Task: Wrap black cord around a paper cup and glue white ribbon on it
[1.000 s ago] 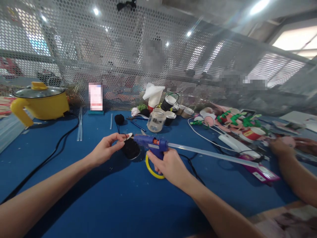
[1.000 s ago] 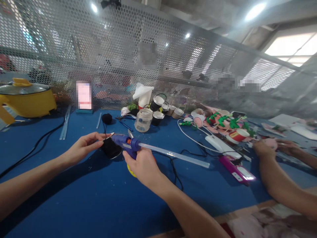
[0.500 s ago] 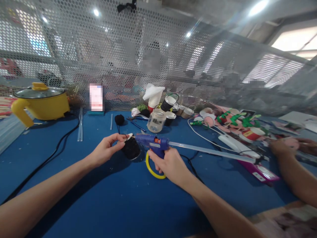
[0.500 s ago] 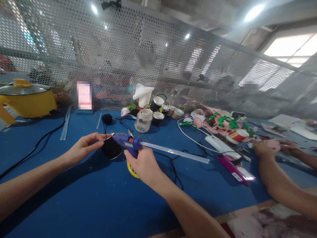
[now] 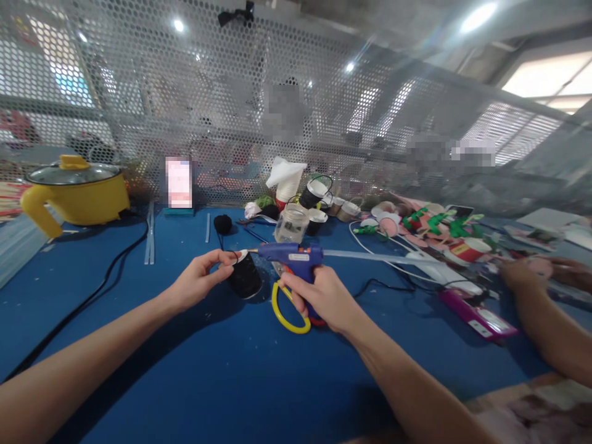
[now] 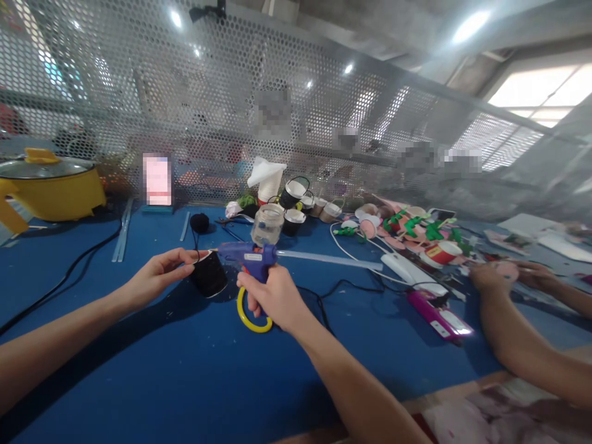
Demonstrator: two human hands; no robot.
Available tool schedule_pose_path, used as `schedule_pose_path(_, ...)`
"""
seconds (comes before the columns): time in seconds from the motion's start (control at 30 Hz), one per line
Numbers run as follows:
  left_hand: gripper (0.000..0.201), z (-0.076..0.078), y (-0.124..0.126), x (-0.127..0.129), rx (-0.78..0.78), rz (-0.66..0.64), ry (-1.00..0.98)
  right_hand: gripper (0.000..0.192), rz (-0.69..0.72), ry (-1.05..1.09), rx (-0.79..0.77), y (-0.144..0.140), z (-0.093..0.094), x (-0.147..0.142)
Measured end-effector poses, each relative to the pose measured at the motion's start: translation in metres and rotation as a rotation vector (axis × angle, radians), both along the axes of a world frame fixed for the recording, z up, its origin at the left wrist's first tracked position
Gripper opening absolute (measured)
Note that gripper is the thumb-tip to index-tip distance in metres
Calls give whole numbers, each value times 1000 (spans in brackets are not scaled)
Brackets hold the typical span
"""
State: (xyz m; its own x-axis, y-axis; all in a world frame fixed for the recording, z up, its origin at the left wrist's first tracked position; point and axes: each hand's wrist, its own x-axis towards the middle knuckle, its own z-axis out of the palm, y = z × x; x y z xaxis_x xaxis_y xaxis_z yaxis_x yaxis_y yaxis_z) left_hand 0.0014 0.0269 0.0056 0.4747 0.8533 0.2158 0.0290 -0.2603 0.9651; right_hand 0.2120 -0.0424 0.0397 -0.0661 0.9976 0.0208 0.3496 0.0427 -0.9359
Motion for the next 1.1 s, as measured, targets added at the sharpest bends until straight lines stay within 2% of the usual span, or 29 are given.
schedule_pose_path(0.1,18,0,0,0,14,11,26,20,10,184,-54,8,4,10)
schedule_pose_path(0.23,18,3,-1,0,11,18,21,17,-170,306,-34,35,14,29)
schedule_pose_path(0.3,20,4,-2,1,5,22,14,15,-239,288,7,55,22,39)
schedule_pose_path(0.4,22,4,-2,1,1,25,11,18,-265,259,-10,88,34,50)
schedule_pose_path(0.5,21,3,-1,0,10,17,15,24,-255,216,-102,115,40,55)
schedule_pose_path(0.63,18,2,-1,-2,40,-9,32,33,-232,97,-252,134,37,58)
schedule_pose_path(0.73,17,2,-1,-2,60,-15,45,39,-236,-11,-278,137,33,62)
schedule_pose_path(0.83,17,3,-2,-2,77,-17,57,45,-258,-127,-215,129,36,65)
schedule_pose_path(0.9,15,3,-2,-2,89,-26,72,46,-292,-216,-116,118,42,63)
schedule_pose_path(1.0,14,2,-1,-2,103,-33,92,42,-340,-336,128,93,51,50)
schedule_pose_path(1.1,13,3,-2,-1,136,-52,106,36,-261,-397,306,72,48,20)
